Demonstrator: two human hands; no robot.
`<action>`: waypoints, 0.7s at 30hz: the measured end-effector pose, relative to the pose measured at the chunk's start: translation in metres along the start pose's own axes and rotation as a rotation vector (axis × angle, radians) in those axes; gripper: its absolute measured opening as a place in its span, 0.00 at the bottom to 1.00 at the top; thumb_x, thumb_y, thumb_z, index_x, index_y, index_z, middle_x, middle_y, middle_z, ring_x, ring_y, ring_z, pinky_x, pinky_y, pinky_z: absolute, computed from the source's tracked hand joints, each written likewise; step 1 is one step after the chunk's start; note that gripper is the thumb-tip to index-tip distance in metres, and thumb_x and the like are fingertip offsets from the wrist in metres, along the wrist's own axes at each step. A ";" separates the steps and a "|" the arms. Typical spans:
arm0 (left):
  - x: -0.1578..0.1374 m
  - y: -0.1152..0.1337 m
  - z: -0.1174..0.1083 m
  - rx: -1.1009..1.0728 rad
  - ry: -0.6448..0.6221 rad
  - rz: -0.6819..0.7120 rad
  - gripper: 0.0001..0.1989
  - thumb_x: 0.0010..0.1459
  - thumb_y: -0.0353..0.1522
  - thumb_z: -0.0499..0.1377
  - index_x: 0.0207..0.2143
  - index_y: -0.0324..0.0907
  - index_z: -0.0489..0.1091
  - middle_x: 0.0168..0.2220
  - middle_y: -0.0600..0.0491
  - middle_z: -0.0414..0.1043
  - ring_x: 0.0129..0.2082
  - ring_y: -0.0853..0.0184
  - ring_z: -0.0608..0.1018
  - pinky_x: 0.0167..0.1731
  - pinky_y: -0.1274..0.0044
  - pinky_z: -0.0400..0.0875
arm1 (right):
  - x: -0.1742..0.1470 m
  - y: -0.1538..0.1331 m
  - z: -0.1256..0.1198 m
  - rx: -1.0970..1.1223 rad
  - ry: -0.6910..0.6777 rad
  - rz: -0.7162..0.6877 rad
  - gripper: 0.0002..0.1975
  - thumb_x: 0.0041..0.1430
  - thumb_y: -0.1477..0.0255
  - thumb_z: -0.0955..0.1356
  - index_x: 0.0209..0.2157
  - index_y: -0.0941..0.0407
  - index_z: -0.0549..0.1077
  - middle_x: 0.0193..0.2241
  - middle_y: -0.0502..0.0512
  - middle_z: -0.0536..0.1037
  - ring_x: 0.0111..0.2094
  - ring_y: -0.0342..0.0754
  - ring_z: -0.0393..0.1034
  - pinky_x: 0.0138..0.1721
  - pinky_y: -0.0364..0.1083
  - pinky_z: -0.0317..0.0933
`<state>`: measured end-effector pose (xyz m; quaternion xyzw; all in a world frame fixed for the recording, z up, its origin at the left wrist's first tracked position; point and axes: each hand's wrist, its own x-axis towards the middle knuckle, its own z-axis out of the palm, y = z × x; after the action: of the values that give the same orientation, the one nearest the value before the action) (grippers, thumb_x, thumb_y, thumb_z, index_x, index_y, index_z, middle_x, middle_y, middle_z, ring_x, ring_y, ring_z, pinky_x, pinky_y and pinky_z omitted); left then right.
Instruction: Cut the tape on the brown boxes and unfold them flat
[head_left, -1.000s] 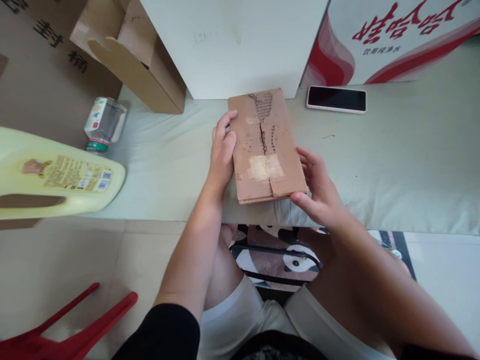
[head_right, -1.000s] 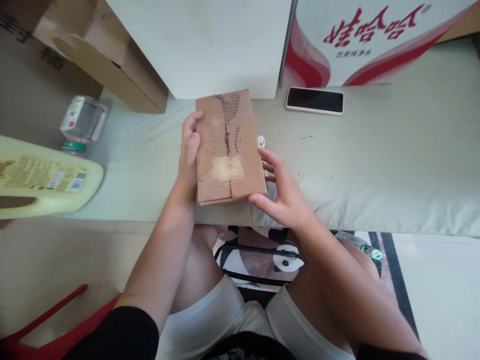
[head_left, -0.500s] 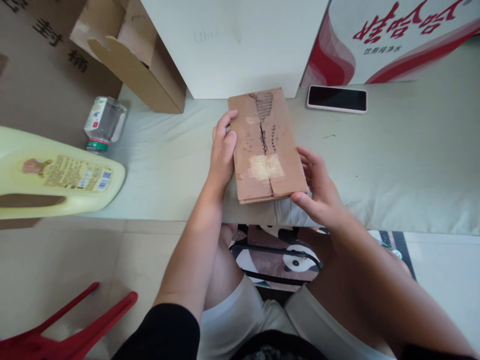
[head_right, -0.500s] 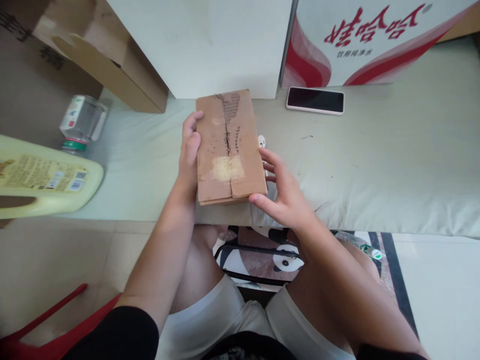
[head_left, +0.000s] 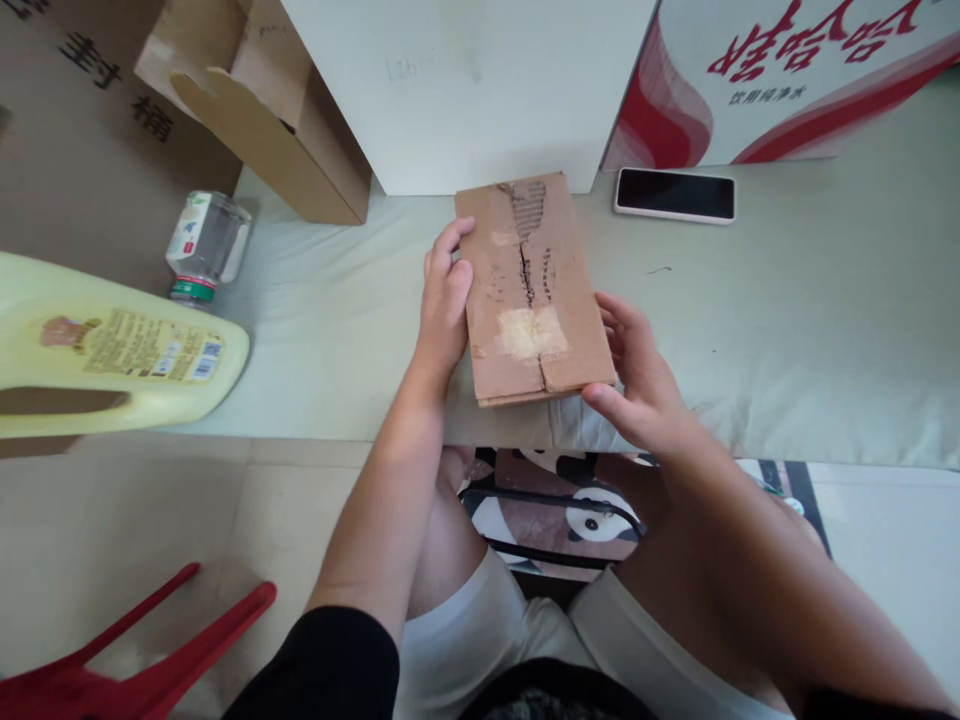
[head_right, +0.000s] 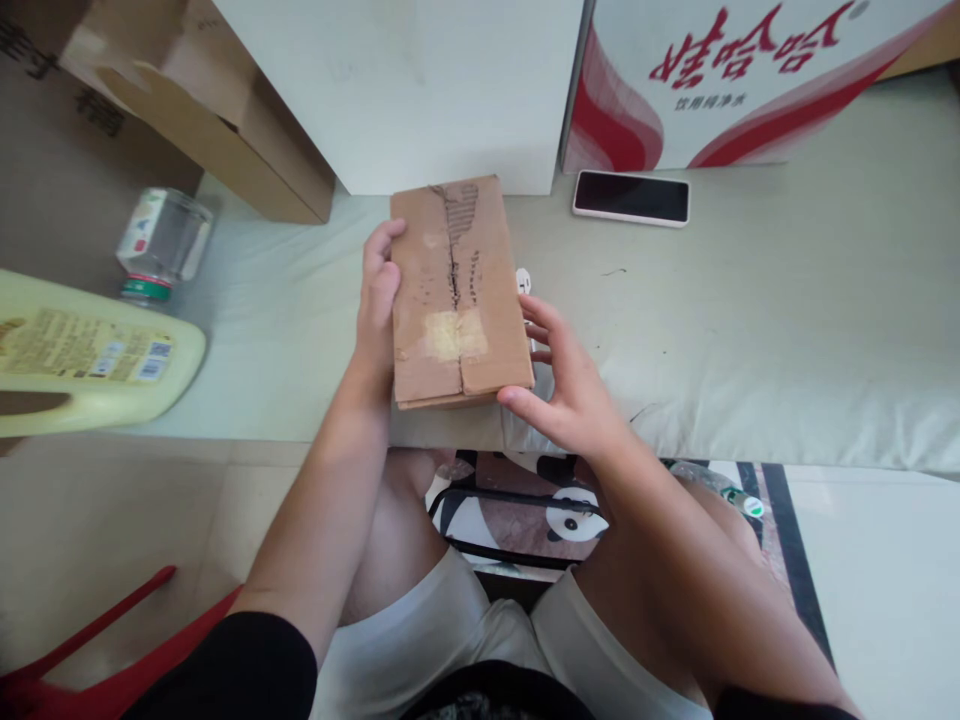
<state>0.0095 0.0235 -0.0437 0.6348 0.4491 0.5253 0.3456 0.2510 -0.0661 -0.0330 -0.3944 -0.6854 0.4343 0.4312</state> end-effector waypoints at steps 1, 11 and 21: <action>0.000 -0.001 0.000 -0.002 0.000 0.001 0.33 0.63 0.61 0.48 0.61 0.53 0.63 0.66 0.50 0.66 0.73 0.53 0.57 0.71 0.59 0.54 | 0.000 0.000 0.000 0.003 0.000 0.001 0.43 0.59 0.45 0.70 0.69 0.44 0.53 0.67 0.62 0.65 0.65 0.64 0.65 0.58 0.64 0.68; 0.000 -0.006 -0.001 -0.021 -0.008 0.001 0.29 0.65 0.58 0.48 0.61 0.56 0.63 0.65 0.51 0.67 0.71 0.55 0.61 0.71 0.60 0.57 | -0.002 0.005 -0.002 -0.003 0.001 0.029 0.43 0.58 0.44 0.70 0.68 0.47 0.57 0.67 0.64 0.66 0.63 0.65 0.67 0.58 0.65 0.69; -0.002 0.002 0.000 -0.004 0.011 0.001 0.31 0.64 0.59 0.47 0.60 0.54 0.64 0.66 0.50 0.65 0.72 0.55 0.59 0.71 0.61 0.56 | -0.002 0.005 -0.002 -0.018 -0.009 0.033 0.43 0.59 0.43 0.69 0.69 0.46 0.56 0.67 0.64 0.65 0.63 0.65 0.67 0.57 0.65 0.68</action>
<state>0.0097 0.0209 -0.0430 0.6313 0.4495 0.5301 0.3441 0.2544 -0.0658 -0.0372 -0.4076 -0.6848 0.4368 0.4173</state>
